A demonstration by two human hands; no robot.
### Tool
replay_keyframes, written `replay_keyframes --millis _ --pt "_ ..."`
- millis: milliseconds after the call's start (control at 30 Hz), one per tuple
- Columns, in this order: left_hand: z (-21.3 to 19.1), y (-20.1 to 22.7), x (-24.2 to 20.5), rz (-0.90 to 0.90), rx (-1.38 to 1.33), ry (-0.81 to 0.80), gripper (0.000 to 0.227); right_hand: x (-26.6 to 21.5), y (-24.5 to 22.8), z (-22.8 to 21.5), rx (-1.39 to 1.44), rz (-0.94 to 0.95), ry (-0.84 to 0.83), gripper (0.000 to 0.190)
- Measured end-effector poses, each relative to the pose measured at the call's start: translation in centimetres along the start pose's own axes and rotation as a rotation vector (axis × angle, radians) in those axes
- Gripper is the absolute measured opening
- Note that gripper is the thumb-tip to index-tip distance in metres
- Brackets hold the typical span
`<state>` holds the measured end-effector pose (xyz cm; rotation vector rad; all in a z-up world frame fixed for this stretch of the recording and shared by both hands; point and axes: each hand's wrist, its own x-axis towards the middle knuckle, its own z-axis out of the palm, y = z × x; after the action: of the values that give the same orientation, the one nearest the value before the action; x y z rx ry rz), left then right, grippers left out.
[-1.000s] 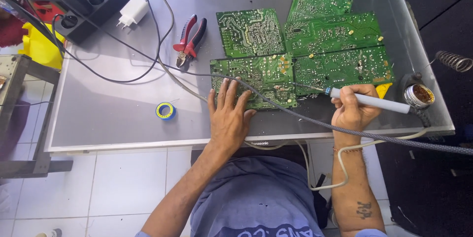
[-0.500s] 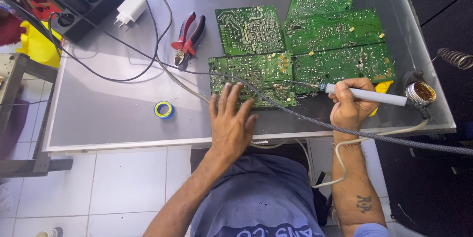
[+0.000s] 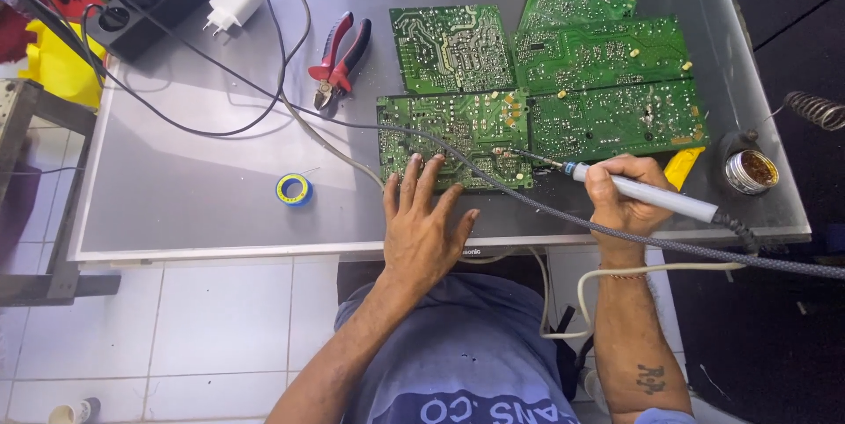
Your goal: The person uses a soldering iron to work on several green circuit boards laid out on a metal table. They hold a spool of solder wire in their left hand while applying the soldering iron with their right hand to various points on the boards.
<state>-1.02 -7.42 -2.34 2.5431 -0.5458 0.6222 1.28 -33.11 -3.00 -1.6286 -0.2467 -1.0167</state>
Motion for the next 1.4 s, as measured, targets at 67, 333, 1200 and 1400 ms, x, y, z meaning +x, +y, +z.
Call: replay_keyframes --millis 67,333,1200,1400 --pt "0.1 0.0 0.0 -0.012 -0.008 -0.001 0.036 0.0 -0.4 0.0 0.001 0.009 -0.026 0.014" --pt "-0.3 0.2 0.2 -0.016 -0.009 -0.004 0.036 0.5 -1.0 0.4 -0.031 -0.01 -0.071 0.012" --pt "-0.3 0.4 0.1 -0.029 -0.006 -0.015 0.034 0.0 -1.0 0.3 -0.081 -0.02 -0.07 0.013" --pt "-0.3 0.3 0.2 -0.03 -0.01 -0.013 0.034 0.4 -1.7 0.4 -0.068 -0.006 -0.095 0.014"
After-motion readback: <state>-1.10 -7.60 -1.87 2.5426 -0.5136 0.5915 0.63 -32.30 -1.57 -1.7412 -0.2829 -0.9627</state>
